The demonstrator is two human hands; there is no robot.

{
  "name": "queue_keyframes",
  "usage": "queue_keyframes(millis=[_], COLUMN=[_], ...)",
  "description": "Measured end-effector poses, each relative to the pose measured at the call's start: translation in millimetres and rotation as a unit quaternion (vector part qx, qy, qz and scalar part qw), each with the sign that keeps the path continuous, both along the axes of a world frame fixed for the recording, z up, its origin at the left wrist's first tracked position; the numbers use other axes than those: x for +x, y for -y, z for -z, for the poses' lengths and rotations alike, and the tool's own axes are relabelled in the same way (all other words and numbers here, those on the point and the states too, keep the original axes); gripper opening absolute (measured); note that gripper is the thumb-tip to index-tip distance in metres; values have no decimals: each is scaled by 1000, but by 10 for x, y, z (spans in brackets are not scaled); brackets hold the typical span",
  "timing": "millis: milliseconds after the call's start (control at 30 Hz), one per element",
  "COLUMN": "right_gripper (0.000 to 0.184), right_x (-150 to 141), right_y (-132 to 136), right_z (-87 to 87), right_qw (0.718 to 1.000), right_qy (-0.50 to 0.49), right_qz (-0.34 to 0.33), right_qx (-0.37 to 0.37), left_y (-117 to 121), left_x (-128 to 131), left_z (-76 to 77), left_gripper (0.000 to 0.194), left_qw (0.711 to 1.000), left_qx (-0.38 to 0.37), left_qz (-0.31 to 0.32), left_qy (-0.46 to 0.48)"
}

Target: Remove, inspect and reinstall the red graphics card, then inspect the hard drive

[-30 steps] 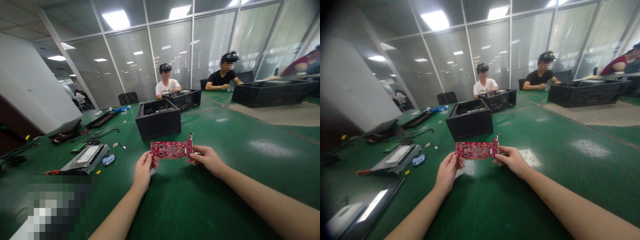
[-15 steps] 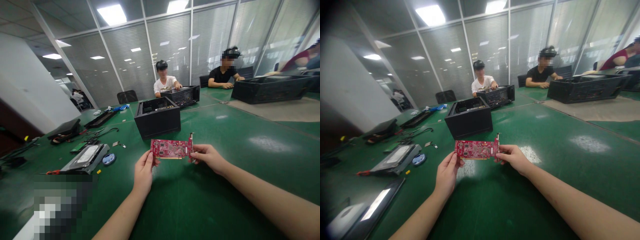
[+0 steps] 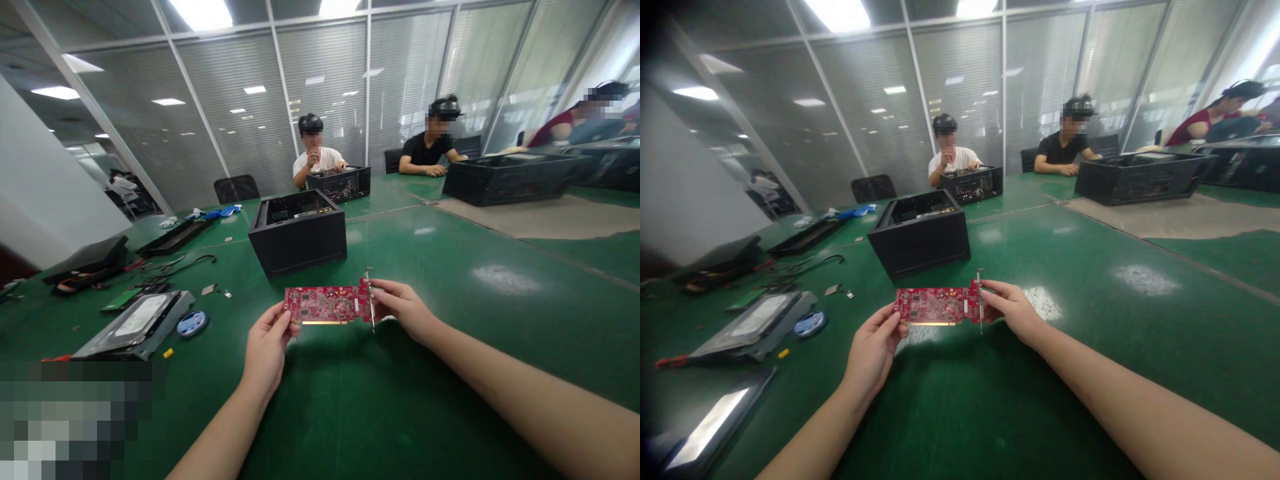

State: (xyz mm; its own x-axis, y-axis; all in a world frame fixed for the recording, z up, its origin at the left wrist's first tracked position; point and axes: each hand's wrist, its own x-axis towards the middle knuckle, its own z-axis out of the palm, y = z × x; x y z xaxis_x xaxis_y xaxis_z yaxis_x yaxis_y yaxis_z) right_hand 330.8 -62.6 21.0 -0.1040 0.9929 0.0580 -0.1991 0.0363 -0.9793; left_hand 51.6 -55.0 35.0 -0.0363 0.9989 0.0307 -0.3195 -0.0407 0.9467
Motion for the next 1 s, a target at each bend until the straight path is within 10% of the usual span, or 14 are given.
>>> queue_keyframes(millis=[233,567,767,1000], right_gripper=[35,39,46,42], right_x=[-39,52,134,90], right_y=[15,23,-21,-45], right_z=[-81,-142,-131,-59], right_qw=[992,980,982,987], right_qy=[-126,109,83,69], right_qz=[11,117,157,139], right_qx=[-7,115,69,-27], left_y=[-7,5,93,108], left_x=[-5,-78,-83,33], left_z=[-58,-81,-149,-21], left_gripper=[38,59,53,41], left_qw=[987,965,946,966], left_qx=[-127,-174,-169,-197], left_qz=[62,170,255,161], left_qy=[79,102,107,54])
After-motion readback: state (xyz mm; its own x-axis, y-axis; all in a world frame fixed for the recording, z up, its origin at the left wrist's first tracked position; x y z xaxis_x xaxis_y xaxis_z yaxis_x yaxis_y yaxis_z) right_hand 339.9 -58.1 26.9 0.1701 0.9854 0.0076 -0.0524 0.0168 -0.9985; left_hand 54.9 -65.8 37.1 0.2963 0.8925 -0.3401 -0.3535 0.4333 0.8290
